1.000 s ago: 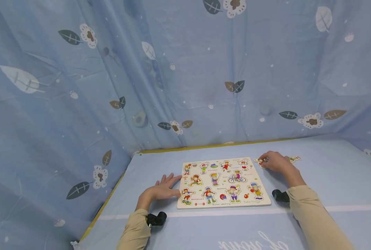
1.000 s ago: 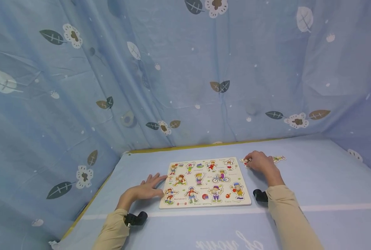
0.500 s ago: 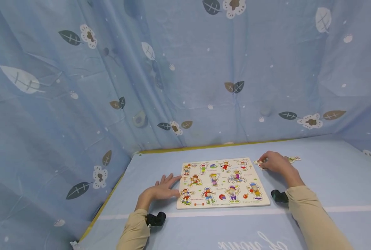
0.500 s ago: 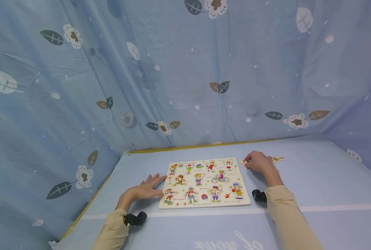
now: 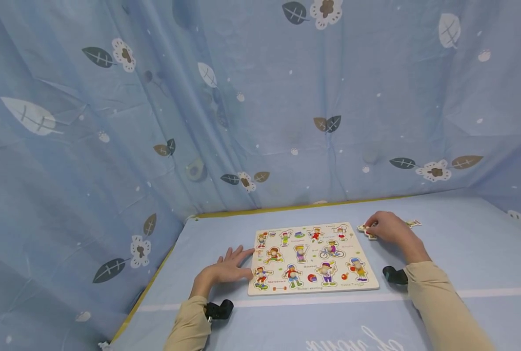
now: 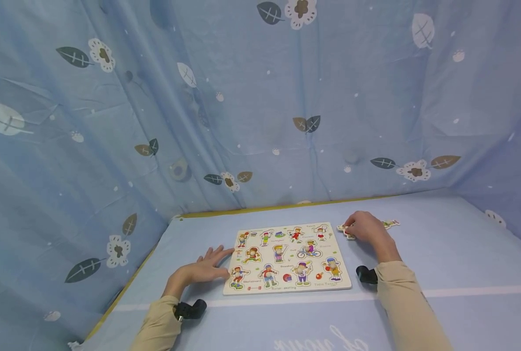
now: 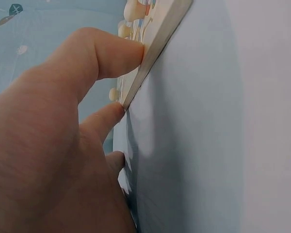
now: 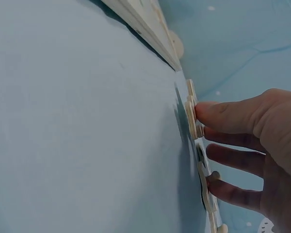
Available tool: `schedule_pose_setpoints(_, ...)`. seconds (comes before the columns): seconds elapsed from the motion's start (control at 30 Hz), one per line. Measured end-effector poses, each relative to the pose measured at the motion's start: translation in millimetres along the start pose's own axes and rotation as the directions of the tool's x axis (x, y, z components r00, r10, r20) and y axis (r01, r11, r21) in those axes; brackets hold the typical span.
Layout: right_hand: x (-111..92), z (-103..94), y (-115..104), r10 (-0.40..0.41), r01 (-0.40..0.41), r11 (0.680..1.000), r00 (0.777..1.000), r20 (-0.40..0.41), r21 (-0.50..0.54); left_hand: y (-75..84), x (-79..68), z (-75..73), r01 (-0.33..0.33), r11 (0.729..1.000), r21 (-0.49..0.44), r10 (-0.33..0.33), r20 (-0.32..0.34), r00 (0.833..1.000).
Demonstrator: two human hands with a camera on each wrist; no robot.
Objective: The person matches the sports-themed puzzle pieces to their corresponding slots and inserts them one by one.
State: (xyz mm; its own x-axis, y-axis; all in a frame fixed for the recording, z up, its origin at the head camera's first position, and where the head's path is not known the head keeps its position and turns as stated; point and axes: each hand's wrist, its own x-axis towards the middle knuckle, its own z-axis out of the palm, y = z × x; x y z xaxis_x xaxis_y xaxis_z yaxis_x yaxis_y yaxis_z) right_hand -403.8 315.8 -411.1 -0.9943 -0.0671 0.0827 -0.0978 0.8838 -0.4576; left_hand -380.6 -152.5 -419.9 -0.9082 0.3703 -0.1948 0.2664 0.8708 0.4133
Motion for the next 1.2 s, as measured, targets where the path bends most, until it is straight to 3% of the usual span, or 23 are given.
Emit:
schedule_pose_setpoints(0.3,-0.3,-5.0,-2.1,-0.009,0.009,0.999,1.000,-0.008,0.033,-0.2,-0.3,0.6,-0.003,1.000,0.003,0.003,-0.001,1.000)
schedule_pose_setpoints(0.87,-6.4,-22.1,-25.9,-0.076,0.080,0.996,0.990,-0.120,0.030,-0.5,1.2,0.2,0.009,1.000,0.005,-0.009,-0.002,1.000)
schedule_pose_setpoints(1.2,-6.4,-24.0,-31.7,-0.057,0.063,0.997,0.990,-0.129,0.040,-2.4,2.6,3.4,0.003,1.000,-0.007,-0.003,-0.014,1.000)
